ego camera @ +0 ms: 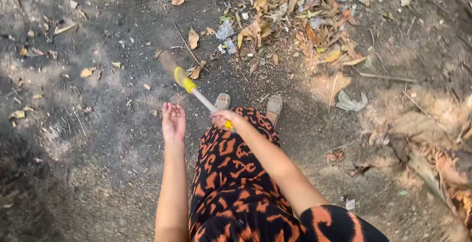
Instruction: The person sweeps leaves and debris along the ground using a broom, and moves dried palm fronds by hand.
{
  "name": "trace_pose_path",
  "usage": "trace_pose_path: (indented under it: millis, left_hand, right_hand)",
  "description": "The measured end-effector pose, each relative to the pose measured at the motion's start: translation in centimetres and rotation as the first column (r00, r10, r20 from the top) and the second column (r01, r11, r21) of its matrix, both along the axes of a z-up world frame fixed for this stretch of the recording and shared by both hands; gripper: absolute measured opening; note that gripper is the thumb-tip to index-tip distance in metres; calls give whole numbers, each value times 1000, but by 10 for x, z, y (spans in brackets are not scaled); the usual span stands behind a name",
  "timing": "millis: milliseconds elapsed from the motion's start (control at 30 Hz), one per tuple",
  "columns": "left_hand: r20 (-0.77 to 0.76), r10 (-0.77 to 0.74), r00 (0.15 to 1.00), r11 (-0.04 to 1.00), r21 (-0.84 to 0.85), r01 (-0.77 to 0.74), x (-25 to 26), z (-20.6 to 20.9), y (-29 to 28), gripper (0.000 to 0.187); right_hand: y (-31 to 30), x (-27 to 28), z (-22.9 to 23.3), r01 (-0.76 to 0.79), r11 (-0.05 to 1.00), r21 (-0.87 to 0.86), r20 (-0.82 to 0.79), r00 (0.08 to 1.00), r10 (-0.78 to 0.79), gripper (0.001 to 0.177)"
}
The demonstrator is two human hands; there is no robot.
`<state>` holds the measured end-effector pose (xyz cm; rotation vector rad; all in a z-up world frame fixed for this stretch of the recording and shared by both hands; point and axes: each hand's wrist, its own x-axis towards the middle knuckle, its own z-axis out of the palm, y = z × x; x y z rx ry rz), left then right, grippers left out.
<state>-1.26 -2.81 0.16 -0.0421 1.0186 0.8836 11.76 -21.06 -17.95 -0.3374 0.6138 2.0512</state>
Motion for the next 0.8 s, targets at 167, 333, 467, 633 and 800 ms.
trace_pose_path:
  millis: [167,333,467,633,800]
  left_hand:
    - [6,165,986,986,6,-166,13,-42,-60,35]
    - [40,221,974,975,-44,-220,29,-38,-132,37]
    - [77,210,975,978,-18,-209,54,-46,-169,35]
    - [63,228,972,973,-47,-225,58,-25,-226,33]
    - [57,141,988,990,-26,-140,89,-9,-240,34]
  right_hand:
    - [23,15,-155,-228,963,-144,24,972,234,12]
    - [-129,264,-66,143,950,-276,-404,880,-250,26]
    - [-233,443,1,546,751,-371,148,834,-532,26]
    - [-282,509,-41,400,897,-187,438,852,-289,25]
    - [-272,426,58,419,863,-280,959,79,273,15]
